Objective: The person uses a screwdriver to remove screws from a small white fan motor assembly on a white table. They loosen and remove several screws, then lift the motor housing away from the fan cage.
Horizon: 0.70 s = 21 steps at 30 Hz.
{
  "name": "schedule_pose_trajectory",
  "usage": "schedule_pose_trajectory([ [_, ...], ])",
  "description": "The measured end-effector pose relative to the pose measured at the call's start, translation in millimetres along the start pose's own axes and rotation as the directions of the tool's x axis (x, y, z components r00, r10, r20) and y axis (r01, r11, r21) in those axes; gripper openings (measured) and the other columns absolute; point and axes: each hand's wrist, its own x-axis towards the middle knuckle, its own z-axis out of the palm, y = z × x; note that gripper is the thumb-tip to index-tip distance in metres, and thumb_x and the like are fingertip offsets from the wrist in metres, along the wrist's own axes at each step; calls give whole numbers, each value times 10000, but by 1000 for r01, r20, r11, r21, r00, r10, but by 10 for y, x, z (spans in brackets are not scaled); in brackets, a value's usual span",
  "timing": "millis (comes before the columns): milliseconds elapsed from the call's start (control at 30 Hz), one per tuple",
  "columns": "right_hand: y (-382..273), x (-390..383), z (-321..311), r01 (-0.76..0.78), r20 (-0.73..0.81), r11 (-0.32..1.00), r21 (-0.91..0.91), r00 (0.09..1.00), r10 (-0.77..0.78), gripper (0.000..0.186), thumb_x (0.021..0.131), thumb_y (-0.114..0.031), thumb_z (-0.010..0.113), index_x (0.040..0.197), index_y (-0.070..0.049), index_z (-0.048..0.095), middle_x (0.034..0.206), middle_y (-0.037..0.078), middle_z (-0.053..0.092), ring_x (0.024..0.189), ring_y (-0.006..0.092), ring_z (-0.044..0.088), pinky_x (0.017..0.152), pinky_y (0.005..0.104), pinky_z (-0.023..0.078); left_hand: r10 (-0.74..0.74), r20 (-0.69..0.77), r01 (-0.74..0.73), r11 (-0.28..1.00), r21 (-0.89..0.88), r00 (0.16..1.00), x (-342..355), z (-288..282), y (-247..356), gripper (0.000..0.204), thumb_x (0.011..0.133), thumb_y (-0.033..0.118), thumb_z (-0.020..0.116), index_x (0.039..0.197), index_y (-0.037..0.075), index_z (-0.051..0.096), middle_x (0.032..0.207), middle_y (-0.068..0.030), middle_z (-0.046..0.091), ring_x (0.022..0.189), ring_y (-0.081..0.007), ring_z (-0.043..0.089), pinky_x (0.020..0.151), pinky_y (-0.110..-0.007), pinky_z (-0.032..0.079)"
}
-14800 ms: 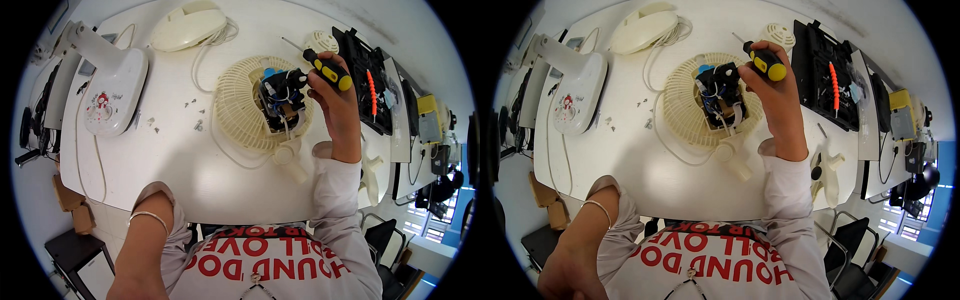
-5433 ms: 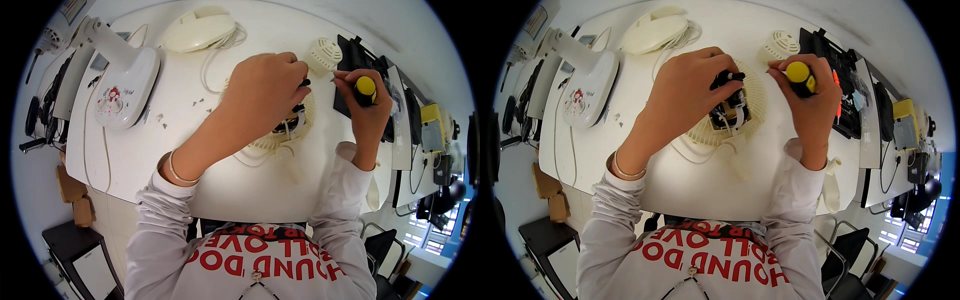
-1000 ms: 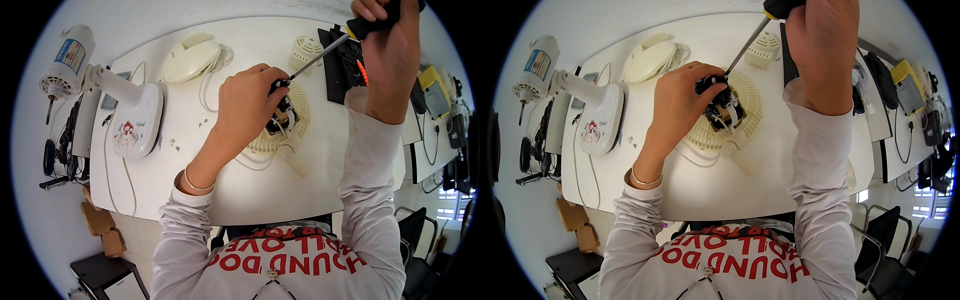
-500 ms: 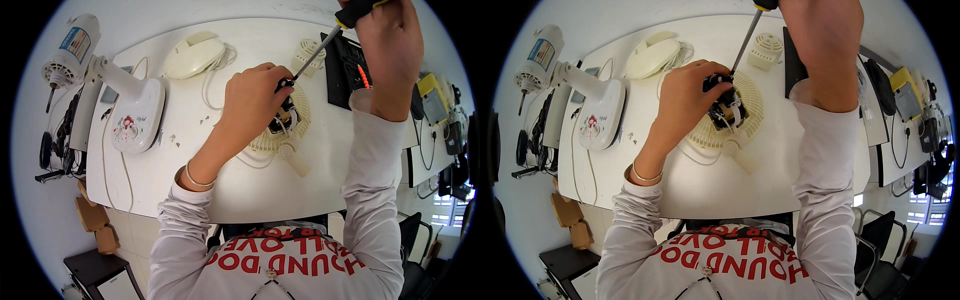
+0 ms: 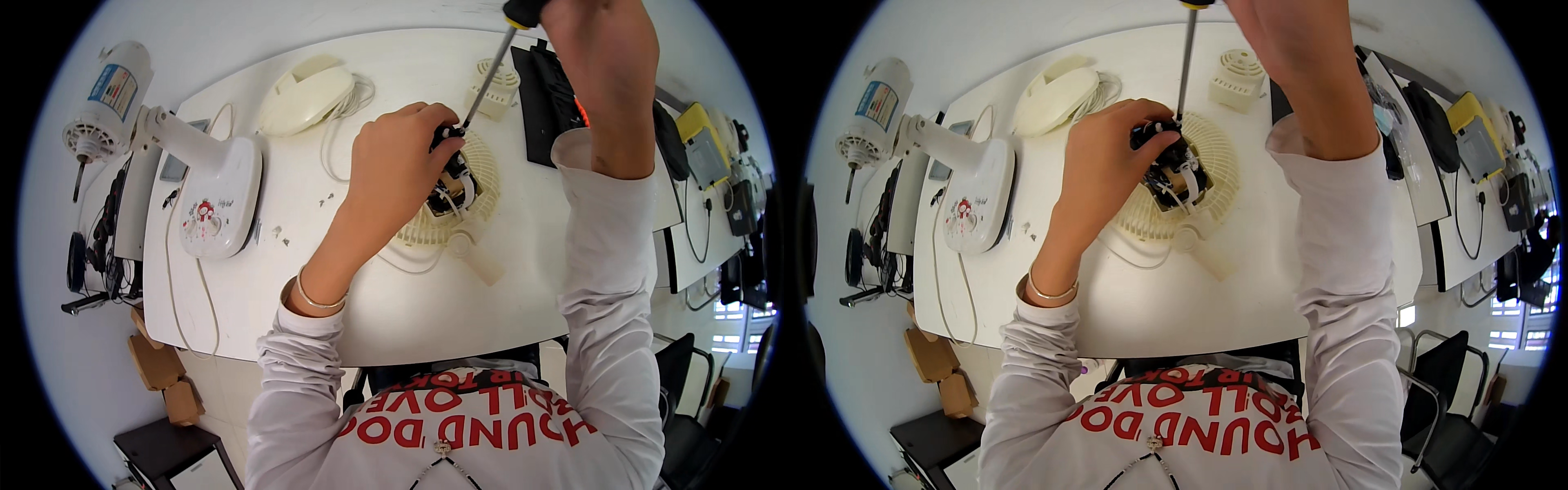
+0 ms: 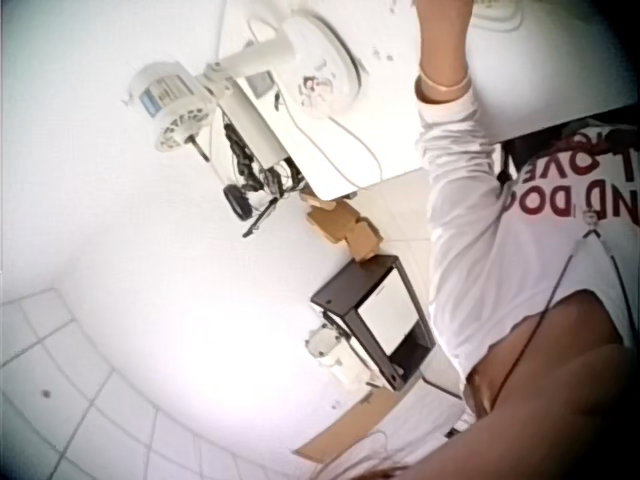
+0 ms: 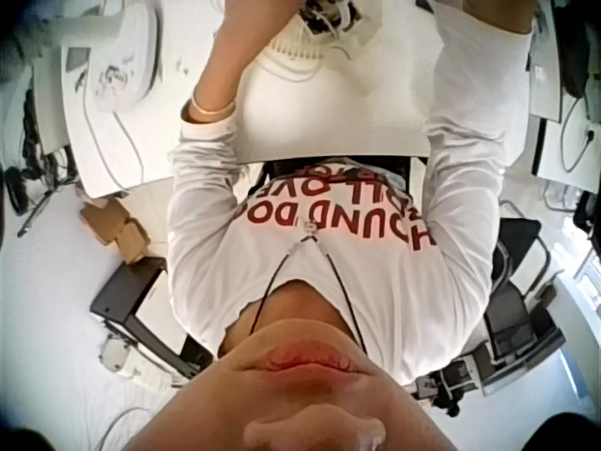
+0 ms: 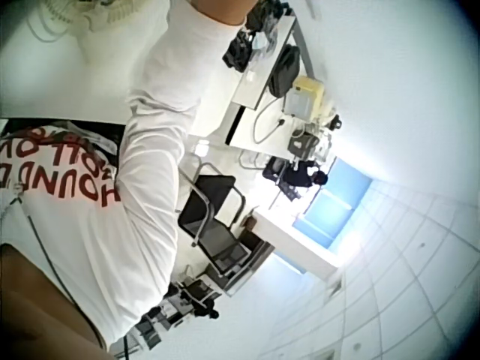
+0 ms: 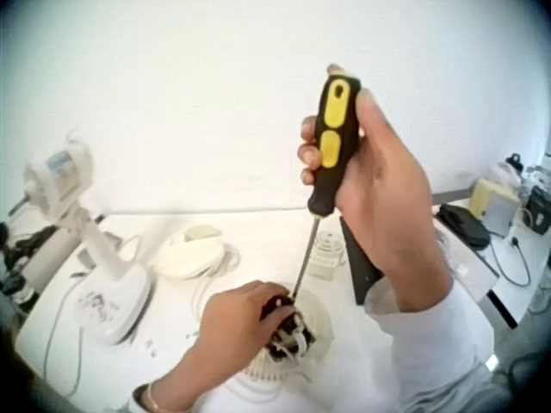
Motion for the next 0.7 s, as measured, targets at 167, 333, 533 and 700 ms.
schedule_pose_trajectory([
  [167, -40, 73, -9, -49, -9, 998, 36, 999, 49, 393, 1053, -266, 515, 1282, 50, 476, 1103, 165, 590, 1036, 237, 611, 929, 364, 528, 19, 12, -19, 1000, 14, 1000, 3, -16, -10, 164, 811, 104, 774, 943, 16, 734, 854, -116, 722, 728, -227, 681, 681, -297, 536],
  [333, -117, 84, 137, -14, -1, 979, -202, 1000, 14, 631, 959, -258, 690, 1351, 119, 370, 1100, 209, 600, 1059, 270, 656, 959, 339, 551, 55, 9, -56, 998, 22, 998, 22, -12, -46, 156, 810, 80, 780, 934, -4, 737, 827, -111, 734, 685, -200, 684, 698, -276, 552],
  [533, 51, 137, 138, 50, -14, 960, -277, 998, -56, 618, 954, -273, 691, 1356, 97, 402, 1081, 200, 618, 1003, 222, 671, 833, 292, 547, -9, 14, 10, 998, -58, 1000, 34, 9, -48, 168, 817, 130, 779, 922, 5, 738, 760, -140, 704, 597, -247, 638, 595, -314, 504],
  [700, 91, 195, 9, 65, 98, 975, -214, 994, -45, 465, 1025, -236, 565, 1352, 75, 451, 1066, 154, 626, 976, 210, 673, 789, 281, 537, -67, 131, 76, 995, -69, 989, 46, -60, -23, 188, 850, 26, 755, 1020, -49, 729, 909, -115, 741, 826, -165, 711, 831, -302, 598],
])
